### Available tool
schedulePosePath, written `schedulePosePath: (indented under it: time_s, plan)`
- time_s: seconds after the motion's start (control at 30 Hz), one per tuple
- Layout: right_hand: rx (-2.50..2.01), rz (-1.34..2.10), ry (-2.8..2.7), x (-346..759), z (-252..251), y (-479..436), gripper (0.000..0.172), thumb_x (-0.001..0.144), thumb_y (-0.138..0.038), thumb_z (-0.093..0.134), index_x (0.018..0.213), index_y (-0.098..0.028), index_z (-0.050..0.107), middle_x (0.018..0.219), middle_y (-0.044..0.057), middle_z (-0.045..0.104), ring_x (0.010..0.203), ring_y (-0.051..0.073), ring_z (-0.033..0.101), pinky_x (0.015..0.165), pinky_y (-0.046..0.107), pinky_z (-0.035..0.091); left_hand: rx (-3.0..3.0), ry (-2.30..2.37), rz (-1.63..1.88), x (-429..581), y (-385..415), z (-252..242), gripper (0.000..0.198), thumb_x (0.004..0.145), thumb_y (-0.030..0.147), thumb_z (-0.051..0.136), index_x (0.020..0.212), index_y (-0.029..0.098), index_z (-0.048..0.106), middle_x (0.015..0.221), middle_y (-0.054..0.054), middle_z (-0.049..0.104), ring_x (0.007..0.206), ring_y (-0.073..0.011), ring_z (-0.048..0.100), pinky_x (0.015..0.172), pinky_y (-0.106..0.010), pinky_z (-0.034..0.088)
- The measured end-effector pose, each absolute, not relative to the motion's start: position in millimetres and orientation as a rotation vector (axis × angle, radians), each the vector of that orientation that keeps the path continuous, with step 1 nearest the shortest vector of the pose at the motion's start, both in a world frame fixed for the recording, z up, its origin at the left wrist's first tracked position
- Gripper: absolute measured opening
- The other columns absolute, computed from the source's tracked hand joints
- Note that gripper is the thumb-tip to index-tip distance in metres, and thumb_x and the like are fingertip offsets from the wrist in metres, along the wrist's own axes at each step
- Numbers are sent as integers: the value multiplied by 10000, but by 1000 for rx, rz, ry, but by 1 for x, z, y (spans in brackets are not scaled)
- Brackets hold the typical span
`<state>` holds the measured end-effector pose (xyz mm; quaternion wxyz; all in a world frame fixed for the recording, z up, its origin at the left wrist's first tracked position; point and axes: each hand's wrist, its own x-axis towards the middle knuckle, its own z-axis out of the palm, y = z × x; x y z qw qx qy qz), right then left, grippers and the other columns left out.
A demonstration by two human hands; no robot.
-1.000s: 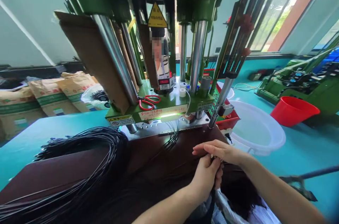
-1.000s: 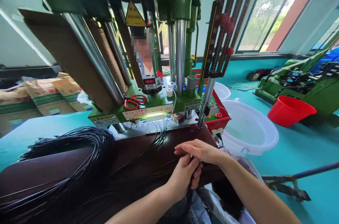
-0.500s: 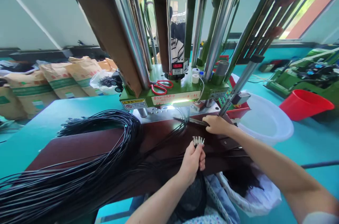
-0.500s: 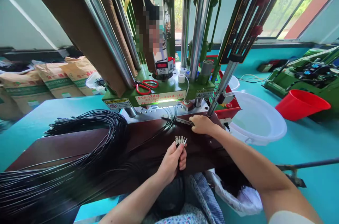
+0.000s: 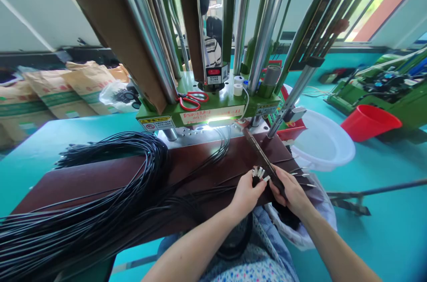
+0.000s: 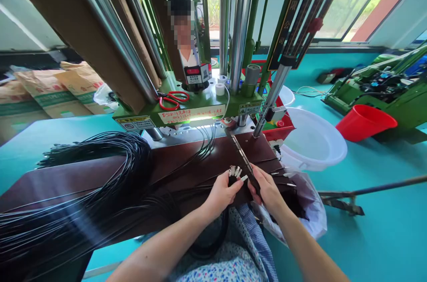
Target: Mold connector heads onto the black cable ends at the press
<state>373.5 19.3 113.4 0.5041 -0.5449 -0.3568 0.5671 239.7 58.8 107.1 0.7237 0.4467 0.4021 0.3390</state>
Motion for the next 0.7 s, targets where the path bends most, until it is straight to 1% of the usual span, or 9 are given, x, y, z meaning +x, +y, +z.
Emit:
schedulePosePath:
  time_s: [0.1,0.17,0.23,0.33,0.43,0.6,0.63,0.7]
  plan:
    - [-1301,1357,-838,374,111,20,458,873,-476,435,1224,-187,484,462,-80,413,291,44,297,275,149,236,1271,903,771,241,60,106,124,704,268,592,710,165,521,620,21,537,594,-111,462,567,-226,361]
    - [-1319,1365,-828,376,109,21,463,868,-471,452,1233,-188,486,457,-77,415,288,45,299,271,152,236,1385,899,770,241,60,107,100,724,253,561,715,157,533,697,2,576,660,-129,486,639,-242,379]
    - [-1335,1369,-823,378,108,21,478,859,-464,472,1251,-191,475,453,-78,413,285,46,300,269,154,223,1439,899,765,241,60,107,105,737,257,548,730,152,539,730,-7,590,683,-138,497,668,-250,383]
    - [-1366,1336,-875,378,106,20,510,849,-457,489,1274,-177,455,442,-81,400,285,52,306,274,159,200,1472,913,768,241,60,106,120,754,268,533,742,148,542,739,-14,597,691,-145,507,672,-256,385]
    - [-1424,1255,-973,375,106,18,543,852,-470,471,1281,-137,448,416,-86,376,290,55,295,280,165,193,1490,927,763,242,60,105,113,758,257,522,751,147,544,739,-17,598,693,-146,511,676,-259,390]
    - [-1450,1183,-1046,371,104,17,546,858,-464,467,1278,-116,461,449,-67,419,340,52,319,310,161,230,1517,941,753,242,59,107,85,745,242,525,753,158,540,737,-13,595,702,-143,520,681,-260,404]
    - [-1443,1194,-1031,371,104,17,546,860,-458,466,1287,-118,453,444,-70,414,335,51,314,308,160,225,1491,936,761,241,60,108,98,746,260,533,751,162,531,709,-4,581,675,-133,514,657,-251,406]
    - [-1416,1236,-970,373,105,16,557,866,-447,461,1322,-131,412,424,-84,384,317,49,295,297,154,204,1352,930,756,240,62,111,168,773,340,517,773,174,499,609,31,508,549,-96,458,543,-217,379]
